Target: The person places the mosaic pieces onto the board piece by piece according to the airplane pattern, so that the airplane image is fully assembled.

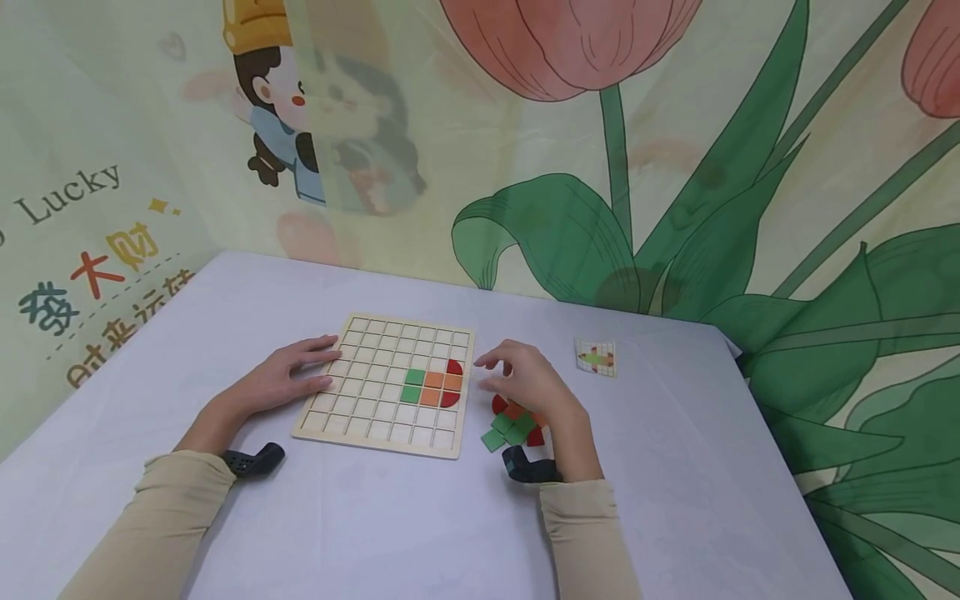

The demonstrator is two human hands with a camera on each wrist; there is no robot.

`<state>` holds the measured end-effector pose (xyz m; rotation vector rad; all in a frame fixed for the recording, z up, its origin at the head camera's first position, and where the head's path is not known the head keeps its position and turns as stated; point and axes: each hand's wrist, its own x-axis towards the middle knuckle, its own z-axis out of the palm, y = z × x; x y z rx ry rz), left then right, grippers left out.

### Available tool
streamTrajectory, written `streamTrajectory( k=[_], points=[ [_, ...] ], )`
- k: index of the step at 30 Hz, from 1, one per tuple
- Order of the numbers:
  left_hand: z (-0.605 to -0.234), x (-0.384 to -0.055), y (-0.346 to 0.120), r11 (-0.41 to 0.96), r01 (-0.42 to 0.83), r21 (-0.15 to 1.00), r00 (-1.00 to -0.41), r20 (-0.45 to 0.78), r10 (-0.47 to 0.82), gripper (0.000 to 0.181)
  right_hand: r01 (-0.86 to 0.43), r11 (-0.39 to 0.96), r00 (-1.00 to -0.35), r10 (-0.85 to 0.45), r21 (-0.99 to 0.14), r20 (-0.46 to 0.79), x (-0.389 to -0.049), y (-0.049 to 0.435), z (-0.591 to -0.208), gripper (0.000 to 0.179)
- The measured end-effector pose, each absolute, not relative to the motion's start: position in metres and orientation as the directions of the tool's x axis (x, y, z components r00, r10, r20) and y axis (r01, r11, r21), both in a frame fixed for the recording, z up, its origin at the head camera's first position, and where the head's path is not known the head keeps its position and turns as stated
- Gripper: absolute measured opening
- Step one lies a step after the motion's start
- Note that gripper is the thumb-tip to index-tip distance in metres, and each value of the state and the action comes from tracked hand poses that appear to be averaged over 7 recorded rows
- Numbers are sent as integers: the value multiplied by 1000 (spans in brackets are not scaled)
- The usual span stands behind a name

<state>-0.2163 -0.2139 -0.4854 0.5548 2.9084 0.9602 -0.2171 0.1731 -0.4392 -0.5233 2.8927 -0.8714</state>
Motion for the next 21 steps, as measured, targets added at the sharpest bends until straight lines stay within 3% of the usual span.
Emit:
streamTrajectory(
  k=[5,10,14,21],
  points=[
    [-486,-216,-215,748,328,577,-935,86,344,57,-263,801,-912,-388,-538,-133,-219,183,-443,39],
    [-486,-215,-215,747,330,578,-934,88,345,57,-278,843,-890,-407,-461,-206,-217,181,-448,46],
    [-486,-215,-216,748,334,574,-933,92,347,56,-276,869,-904,-380,-410,-197,-217,174,-451,47],
    [-484,-214,-214,754,320,574,-939,83,335,55,-251,882,-951,-302,-399,-69,-222,164,-457,37]
  ],
)
